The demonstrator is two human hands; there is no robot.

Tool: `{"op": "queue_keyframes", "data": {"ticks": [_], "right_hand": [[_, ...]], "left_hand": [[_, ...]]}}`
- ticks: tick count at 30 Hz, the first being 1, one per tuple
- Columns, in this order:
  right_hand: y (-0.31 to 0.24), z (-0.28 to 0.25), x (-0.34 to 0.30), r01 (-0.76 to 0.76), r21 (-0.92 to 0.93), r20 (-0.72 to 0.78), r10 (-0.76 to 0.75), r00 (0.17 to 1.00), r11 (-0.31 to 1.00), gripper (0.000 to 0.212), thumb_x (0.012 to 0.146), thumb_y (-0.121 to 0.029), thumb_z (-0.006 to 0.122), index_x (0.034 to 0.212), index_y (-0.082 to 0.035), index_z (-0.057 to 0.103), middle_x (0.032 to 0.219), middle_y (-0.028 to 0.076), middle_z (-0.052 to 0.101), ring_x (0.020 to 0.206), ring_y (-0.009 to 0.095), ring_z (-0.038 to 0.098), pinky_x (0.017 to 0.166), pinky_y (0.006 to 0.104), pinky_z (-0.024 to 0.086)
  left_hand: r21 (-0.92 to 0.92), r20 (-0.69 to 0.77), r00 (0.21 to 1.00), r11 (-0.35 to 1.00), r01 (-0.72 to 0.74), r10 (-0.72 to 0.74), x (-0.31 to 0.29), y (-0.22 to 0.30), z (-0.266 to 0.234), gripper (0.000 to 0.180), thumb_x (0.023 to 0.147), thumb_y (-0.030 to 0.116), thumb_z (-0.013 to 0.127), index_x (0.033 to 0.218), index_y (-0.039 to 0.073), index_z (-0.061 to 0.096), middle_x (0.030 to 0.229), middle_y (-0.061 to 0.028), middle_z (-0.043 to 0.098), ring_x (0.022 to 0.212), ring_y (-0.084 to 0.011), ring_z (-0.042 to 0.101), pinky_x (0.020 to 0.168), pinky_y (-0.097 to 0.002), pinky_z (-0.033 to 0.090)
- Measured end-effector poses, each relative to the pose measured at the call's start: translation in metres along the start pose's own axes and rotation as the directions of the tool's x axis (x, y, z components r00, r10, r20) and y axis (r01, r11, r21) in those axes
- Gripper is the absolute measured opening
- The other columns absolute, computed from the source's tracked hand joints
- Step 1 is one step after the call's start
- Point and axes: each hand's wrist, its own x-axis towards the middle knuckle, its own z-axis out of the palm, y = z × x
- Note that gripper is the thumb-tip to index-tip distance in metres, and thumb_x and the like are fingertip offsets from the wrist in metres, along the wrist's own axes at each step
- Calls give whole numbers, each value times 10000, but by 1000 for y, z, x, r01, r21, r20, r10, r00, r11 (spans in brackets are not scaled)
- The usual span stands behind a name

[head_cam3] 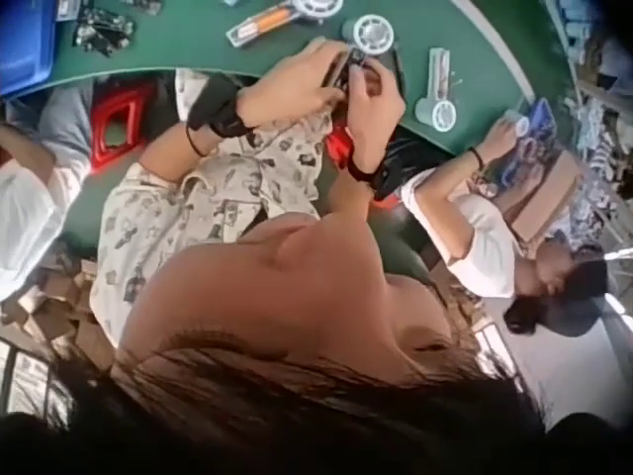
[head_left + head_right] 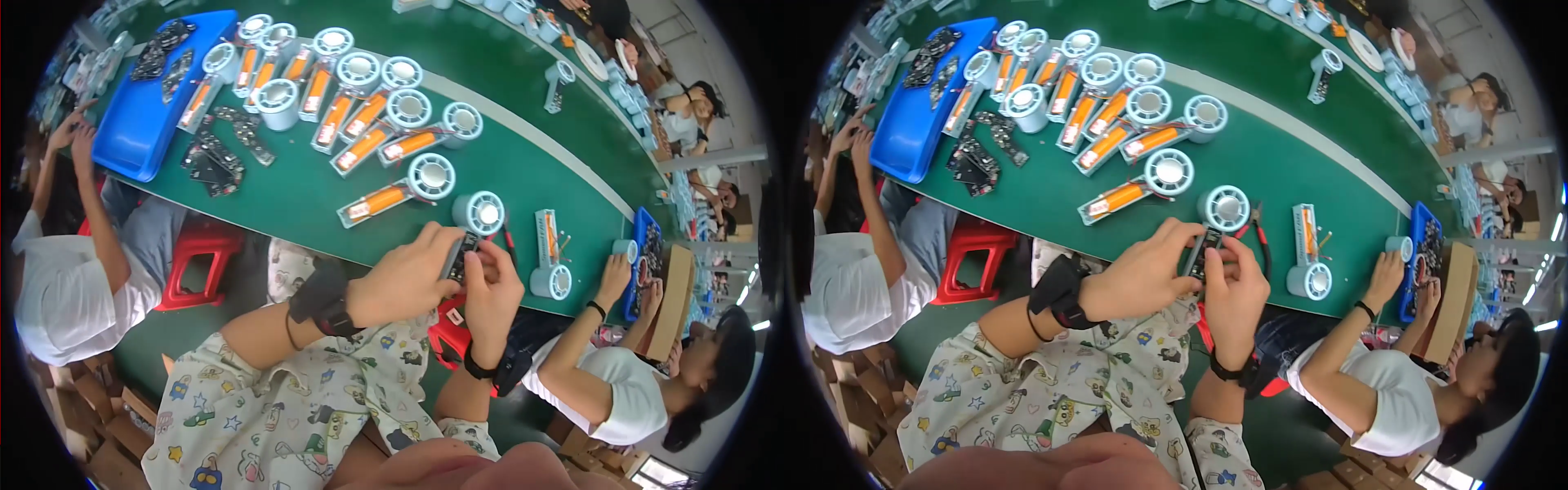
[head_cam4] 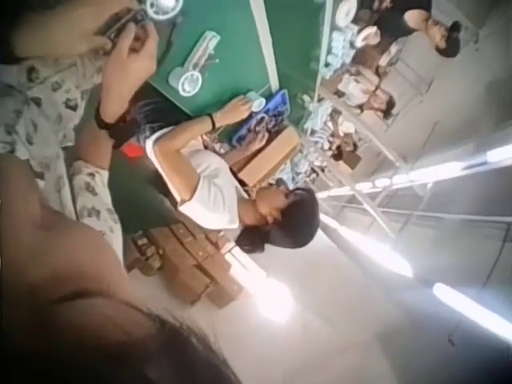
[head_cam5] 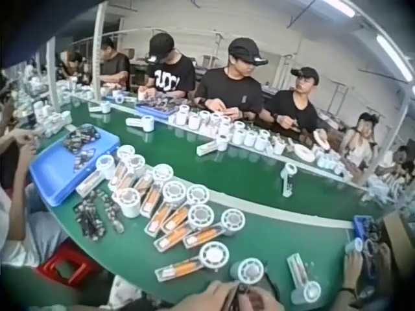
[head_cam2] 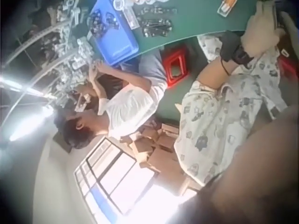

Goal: The person picks up a circuit board and connects it to a battery wire, then fits the board into a fan housing. After pressing the components into place, the person sets the assembled fan aside and reaches for another unit to repeat the process.

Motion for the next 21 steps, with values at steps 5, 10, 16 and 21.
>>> {"op": "queue_keyframes", "data": {"ticks": [5, 10, 16, 21], "right_hand": [[-23, -6, 8, 11, -302, 81, 14, 997, 953, 354, 884, -166, 811, 1104, 79, 682, 838, 90, 719, 615, 108, 630, 542, 307, 498], [-21, -5, 14, 50, -401, 143, 9, 990, 915, 387, 878, -228, 824, 1073, 77, 687, 808, 128, 720, 616, 104, 628, 537, 299, 485], [-12, 4, 16, 117, -415, 94, -85, 992, 902, 333, 900, -228, 808, 1050, 37, 674, 822, 67, 688, 689, 109, 610, 588, 298, 485], [-1, -10, 15, 116, -253, 239, -54, 970, 960, 270, 994, -143, 708, 1150, 61, 624, 1007, 68, 689, 898, 148, 623, 768, 299, 515]], "left_hand": [[54, 120, 985, 992, 118, -124, 4, 9, -3, 599, 896, 189, 752, 1364, -28, 449, 1082, -277, 667, 918, -465, 677, 778, -522, 543], [100, 106, 993, 994, 37, -48, 1, -6, 3, 598, 885, 213, 764, 1320, -39, 441, 925, -272, 710, 882, -499, 689, 755, -546, 550], [-3, 117, 993, 1000, -5, 6, 1, -16, -11, 578, 848, 205, 810, 1239, -23, 450, 833, -208, 692, 821, -434, 701, 694, -515, 542], [-13, 107, 994, 1000, -19, 21, -5, -1, -5, 565, 782, 199, 804, 1161, -44, 463, 807, -263, 687, 796, -474, 696, 665, -553, 549]]}}
